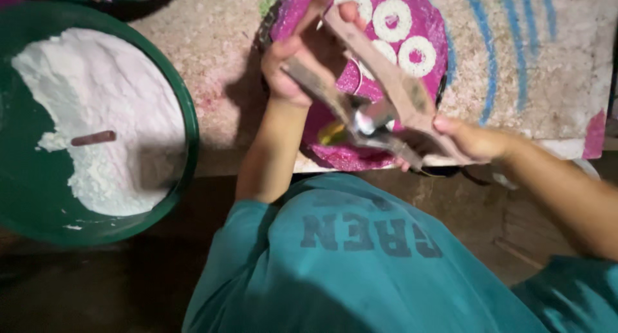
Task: The person scoops white and pink powders into a wooden mold and presses them onto a pink glittery tray to form two-toned circular shapes. They repeat this process to create multiple decorative circles.
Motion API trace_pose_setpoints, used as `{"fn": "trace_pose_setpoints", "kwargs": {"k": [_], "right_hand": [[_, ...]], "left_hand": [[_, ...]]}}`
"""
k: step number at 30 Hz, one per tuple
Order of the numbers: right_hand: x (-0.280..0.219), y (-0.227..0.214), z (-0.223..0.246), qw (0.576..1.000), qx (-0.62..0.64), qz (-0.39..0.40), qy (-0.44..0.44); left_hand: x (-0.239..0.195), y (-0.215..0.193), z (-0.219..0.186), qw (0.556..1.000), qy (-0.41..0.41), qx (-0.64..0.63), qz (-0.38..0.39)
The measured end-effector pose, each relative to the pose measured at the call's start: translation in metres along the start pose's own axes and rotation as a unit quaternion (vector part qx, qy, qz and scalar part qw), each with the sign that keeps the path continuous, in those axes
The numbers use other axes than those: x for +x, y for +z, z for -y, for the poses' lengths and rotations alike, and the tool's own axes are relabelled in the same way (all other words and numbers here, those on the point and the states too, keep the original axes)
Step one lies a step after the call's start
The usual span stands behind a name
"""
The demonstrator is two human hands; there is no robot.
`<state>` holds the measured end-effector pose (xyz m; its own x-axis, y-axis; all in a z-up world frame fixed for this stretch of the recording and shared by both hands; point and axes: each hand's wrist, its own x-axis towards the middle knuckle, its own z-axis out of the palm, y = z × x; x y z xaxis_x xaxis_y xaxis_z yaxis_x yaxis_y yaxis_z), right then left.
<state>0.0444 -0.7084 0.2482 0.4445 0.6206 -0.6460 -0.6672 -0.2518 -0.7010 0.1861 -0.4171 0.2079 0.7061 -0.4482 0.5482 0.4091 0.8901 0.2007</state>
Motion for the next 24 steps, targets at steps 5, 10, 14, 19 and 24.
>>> {"fn": "trace_pose_setpoints", "kwargs": {"k": [5,10,14,19,24], "right_hand": [[-0.023,-0.07,0.031,0.982,-0.177,-0.044,0.038],[-0.032,-0.098,0.045,0.97,-0.151,-0.14,0.129],[-0.016,-0.101,0.053,0.955,-0.165,-0.151,0.192],[0.015,-0.088,0.065,0.954,-0.207,-0.113,0.184],[0.034,-0.063,0.078,0.941,-0.255,-0.11,0.194]], "left_hand": [[0.019,-0.04,0.007,0.998,0.018,-0.052,-0.032],[0.016,-0.064,0.007,0.996,0.024,-0.059,-0.058],[0.011,-0.079,0.009,0.984,0.045,-0.073,-0.154],[0.004,-0.106,0.028,0.979,0.081,-0.086,-0.164],[-0.001,-0.127,0.049,0.965,0.175,-0.124,-0.152]]}}
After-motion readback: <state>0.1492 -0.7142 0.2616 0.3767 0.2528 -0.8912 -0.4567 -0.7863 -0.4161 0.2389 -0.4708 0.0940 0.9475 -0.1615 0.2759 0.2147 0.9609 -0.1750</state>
